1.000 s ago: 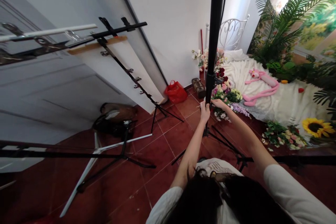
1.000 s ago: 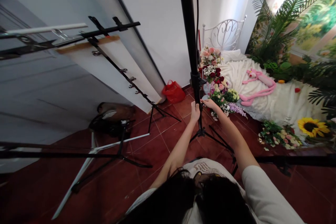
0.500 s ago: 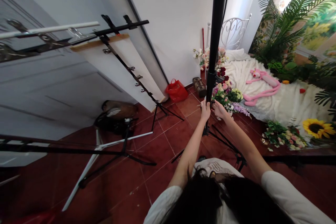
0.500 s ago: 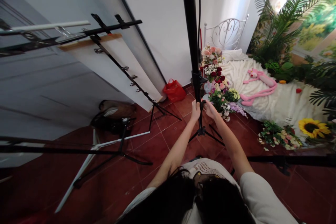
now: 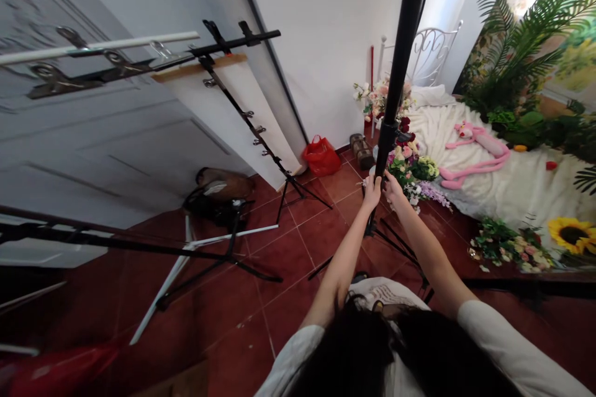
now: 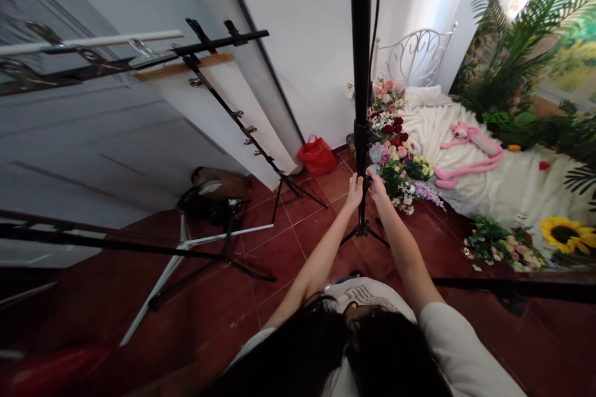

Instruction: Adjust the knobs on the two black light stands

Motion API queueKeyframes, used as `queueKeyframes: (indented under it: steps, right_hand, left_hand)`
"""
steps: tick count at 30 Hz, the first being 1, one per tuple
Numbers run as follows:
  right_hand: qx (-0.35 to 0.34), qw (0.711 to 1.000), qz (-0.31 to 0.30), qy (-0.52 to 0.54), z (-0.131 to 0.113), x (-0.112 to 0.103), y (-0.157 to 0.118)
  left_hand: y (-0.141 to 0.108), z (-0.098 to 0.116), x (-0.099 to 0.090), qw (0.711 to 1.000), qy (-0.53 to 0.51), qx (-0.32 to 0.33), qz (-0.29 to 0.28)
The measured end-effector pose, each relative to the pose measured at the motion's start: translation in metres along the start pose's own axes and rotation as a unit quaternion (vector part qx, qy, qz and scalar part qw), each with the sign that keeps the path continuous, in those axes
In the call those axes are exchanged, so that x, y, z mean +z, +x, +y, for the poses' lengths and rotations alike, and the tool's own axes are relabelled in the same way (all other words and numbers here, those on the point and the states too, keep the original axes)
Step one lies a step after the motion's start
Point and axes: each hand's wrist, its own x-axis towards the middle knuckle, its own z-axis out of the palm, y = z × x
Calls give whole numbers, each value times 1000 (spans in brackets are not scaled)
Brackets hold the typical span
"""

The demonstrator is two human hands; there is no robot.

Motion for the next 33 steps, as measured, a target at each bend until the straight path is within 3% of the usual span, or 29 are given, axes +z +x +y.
queueKeyframes:
  steps: [4, 7, 9, 14, 19, 22, 25, 29, 33]
  right_hand:
    - [2, 996, 90, 1, -2, 8, -1]
    - [-12, 996, 87, 1, 2, 1, -11]
    - [-16, 998, 61, 3, 7, -15, -24]
    - [5, 1000, 23, 1, 30, -93, -72]
    - [37, 998, 45, 22, 68, -184, -132]
    - [36, 993, 106, 45, 82, -220, -166]
    - [14, 981, 176, 78, 82, -239, -197]
    - [-33, 956, 238, 169, 67, -253, -236]
    - [-89, 924, 278, 246, 55, -265, -277]
  left_hand:
    - [-1, 6, 0, 1000, 15, -7, 2]
    - [-4, 9, -1, 1000, 26, 4, 8]
    - [-12, 8, 0, 999, 20, 12, 24]
    - [-49, -15, 7, 998, 4, 12, 66]
    - [-100, -52, 31, 988, 23, -147, 50]
    - [-123, -62, 60, 981, 29, -188, -29]
    - [-138, -52, 99, 966, -16, -188, -178]
    - [-160, -12, 158, 918, -95, -128, -363]
    - [-192, 43, 209, 855, -150, -52, -494]
